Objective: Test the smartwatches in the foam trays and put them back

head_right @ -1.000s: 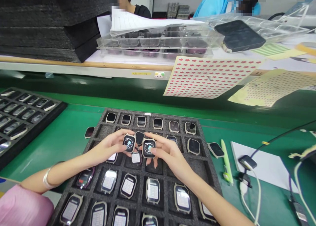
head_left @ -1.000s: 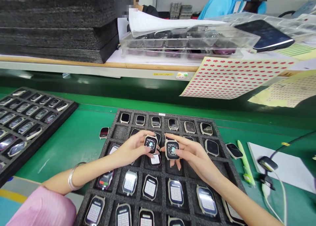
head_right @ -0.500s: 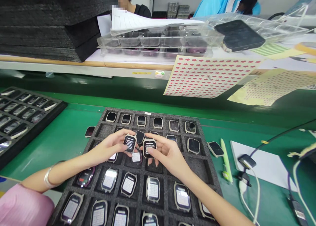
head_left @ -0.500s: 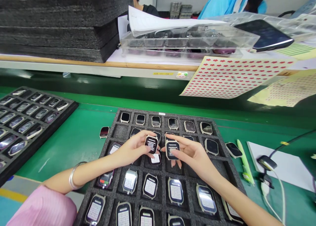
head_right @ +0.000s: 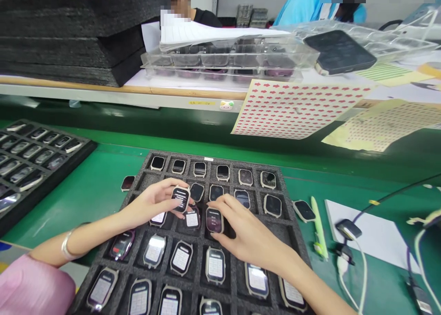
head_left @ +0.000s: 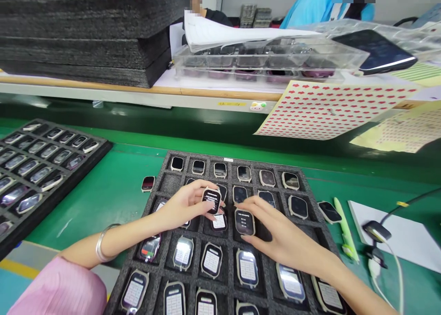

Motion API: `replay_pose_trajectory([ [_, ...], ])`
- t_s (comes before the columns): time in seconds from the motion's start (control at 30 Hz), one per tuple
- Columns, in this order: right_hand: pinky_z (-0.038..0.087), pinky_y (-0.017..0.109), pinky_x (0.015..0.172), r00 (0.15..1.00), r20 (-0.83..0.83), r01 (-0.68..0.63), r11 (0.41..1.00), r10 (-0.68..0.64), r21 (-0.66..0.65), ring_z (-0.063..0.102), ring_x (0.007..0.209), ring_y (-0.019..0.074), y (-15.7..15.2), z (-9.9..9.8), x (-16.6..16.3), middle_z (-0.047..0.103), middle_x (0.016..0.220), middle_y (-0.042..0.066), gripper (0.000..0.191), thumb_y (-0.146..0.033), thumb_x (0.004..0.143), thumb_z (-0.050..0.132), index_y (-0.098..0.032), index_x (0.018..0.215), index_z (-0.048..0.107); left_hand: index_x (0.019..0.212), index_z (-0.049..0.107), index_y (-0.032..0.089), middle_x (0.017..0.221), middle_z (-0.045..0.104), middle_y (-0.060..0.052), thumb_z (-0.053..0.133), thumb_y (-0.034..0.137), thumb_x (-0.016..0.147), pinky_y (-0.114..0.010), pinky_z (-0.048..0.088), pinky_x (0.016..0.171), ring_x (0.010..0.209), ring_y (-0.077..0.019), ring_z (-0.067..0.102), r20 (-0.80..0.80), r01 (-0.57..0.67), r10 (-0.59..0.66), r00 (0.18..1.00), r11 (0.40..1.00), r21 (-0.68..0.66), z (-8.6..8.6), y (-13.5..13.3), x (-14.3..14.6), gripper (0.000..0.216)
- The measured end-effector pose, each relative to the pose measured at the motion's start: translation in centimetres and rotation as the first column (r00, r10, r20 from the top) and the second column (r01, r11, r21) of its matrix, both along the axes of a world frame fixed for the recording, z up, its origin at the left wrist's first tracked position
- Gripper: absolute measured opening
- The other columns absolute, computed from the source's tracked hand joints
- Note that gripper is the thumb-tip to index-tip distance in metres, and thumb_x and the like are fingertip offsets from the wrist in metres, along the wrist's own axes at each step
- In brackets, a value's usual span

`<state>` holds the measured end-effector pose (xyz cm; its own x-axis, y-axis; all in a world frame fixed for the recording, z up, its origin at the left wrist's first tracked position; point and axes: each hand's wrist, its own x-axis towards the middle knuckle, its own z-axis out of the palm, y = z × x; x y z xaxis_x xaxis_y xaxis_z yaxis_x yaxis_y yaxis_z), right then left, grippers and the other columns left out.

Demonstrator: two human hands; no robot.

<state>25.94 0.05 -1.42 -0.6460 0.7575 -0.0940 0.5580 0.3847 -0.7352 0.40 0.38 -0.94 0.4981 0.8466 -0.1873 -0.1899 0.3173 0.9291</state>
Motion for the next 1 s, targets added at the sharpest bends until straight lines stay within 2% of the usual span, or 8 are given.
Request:
replay_pose_trajectory([
  [0.1, 0.047, 0.045, 0.094, 0.989, 0.139, -0.063, 0.992, 0.047, 0.113, 0.052, 0.111, 0.0290, 0.0, 0.1, 0.6, 0.052, 0.118, 0.010, 0.048, -0.024, 0.081, 0.068, -0.023, 0.126, 0.054, 0.107, 0.053, 0.016, 0.095, 0.068, -0.009, 0.069, 0.032, 0.080, -0.036, 0.058, 0.072, 0.086, -0.0210, 0.068, -0.010, -0.020, 0.020, 1.000, 0.999, -0.025, 0.1, 0.2, 0.1, 0.035],
  [0.23, 0.045, 0.046, 0.096, 0.978, 0.186, -0.118, 0.984, 0.092, 0.136, 0.050, 0.115, 0.0310, 0.4, 0.8, 0.8, 0.052, 0.124, 0.011, 0.059, -0.038, 0.082, 0.070, -0.024, 0.135, 0.048, 0.105, 0.053, 0.015, 0.089, 0.069, -0.008, 0.070, 0.032, 0.080, -0.033, 0.058, 0.066, 0.082, -0.0204, 0.069, -0.013, -0.035, 0.035, 0.999, 0.999, -0.033, 0.0, 0.4, -0.1, 0.035],
  [0.37, 0.046, 0.046, 0.094, 0.988, 0.108, -0.129, 0.970, 0.109, 0.206, 0.051, 0.112, 0.0292, 2.3, 0.9, -0.4, 0.058, 0.120, 0.011, 0.038, -0.038, 0.094, 0.052, -0.025, 0.130, 0.053, 0.104, 0.054, 0.015, 0.089, 0.069, -0.008, 0.069, 0.035, 0.081, -0.034, 0.058, 0.068, 0.082, -0.0214, 0.069, -0.005, -0.057, 0.056, 0.998, 0.997, -0.046, 0.1, 0.4, -0.6, 0.035],
  [0.5, 0.046, 0.049, 0.092, 0.977, 0.133, -0.202, 0.925, 0.168, 0.321, 0.054, 0.106, 0.0293, 4.9, -0.6, -2.8, 0.062, 0.113, 0.012, 0.029, -0.026, 0.097, 0.046, -0.019, 0.123, 0.058, 0.104, 0.054, 0.015, 0.090, 0.070, -0.009, 0.069, 0.036, 0.081, -0.035, 0.058, 0.069, 0.083, -0.0225, 0.069, -0.001, -0.079, 0.079, 0.997, 0.996, -0.048, 0.2, 0.3, -1.2, 0.035],
  [0.73, 0.049, 0.048, 0.083, 0.974, 0.225, -0.084, 0.905, -0.013, 0.417, 0.057, 0.094, 0.0330, 5.6, -2.6, -6.0, 0.063, 0.094, 0.015, 0.020, -0.016, 0.088, 0.062, -0.010, 0.106, 0.065, 0.103, 0.053, 0.015, 0.089, 0.068, -0.008, 0.069, 0.034, 0.080, -0.035, 0.057, 0.069, 0.082, -0.0210, 0.069, -0.039, -0.100, 0.098, 0.994, 0.994, -0.048, -0.2, 0.3, -1.9, 0.034],
  [0.83, 0.051, 0.042, 0.079, 0.986, 0.151, 0.004, 0.925, -0.066, 0.381, 0.059, 0.089, 0.0282, 5.4, -2.6, -5.8, 0.061, 0.093, 0.011, 0.023, -0.018, 0.086, 0.066, -0.013, 0.108, 0.063, 0.110, 0.049, 0.017, 0.096, 0.066, -0.008, 0.071, 0.027, 0.078, -0.037, 0.056, 0.076, 0.087, -0.0209, 0.068, -0.064, -0.085, 0.086, 0.994, 0.996, 0.012, -0.5, 0.3, -2.3, 0.041],
  [0.9, 0.051, 0.039, 0.078, 0.997, 0.037, 0.058, 0.951, -0.072, 0.305, 0.060, 0.086, 0.0243, 5.3, -2.4, -5.4, 0.060, 0.091, 0.008, 0.014, -0.019, 0.087, 0.064, -0.017, 0.101, 0.064, 0.119, 0.044, 0.020, 0.102, 0.064, -0.008, 0.073, 0.021, 0.074, -0.038, 0.054, 0.084, 0.092, -0.0208, 0.067, -0.123, -0.070, 0.083, 0.989, 0.992, 0.108, -0.8, 0.4, -2.9, 0.052],
  [1.0, 0.050, 0.040, 0.085, 0.984, -0.170, 0.071, 0.986, -0.045, 0.152, 0.059, 0.093, 0.0235, 5.0, -1.6, -4.7, 0.060, 0.096, 0.008, 0.008, -0.024, 0.090, 0.058, -0.019, 0.090, 0.064, 0.123, 0.042, 0.021, 0.104, 0.062, -0.006, 0.067, 0.018, 0.078, -0.039, 0.052, 0.087, 0.094, -0.0209, 0.065, -0.379, -0.047, 0.187, 0.906, 0.936, 0.350, -1.4, 0.9, -4.4, 0.052],
])
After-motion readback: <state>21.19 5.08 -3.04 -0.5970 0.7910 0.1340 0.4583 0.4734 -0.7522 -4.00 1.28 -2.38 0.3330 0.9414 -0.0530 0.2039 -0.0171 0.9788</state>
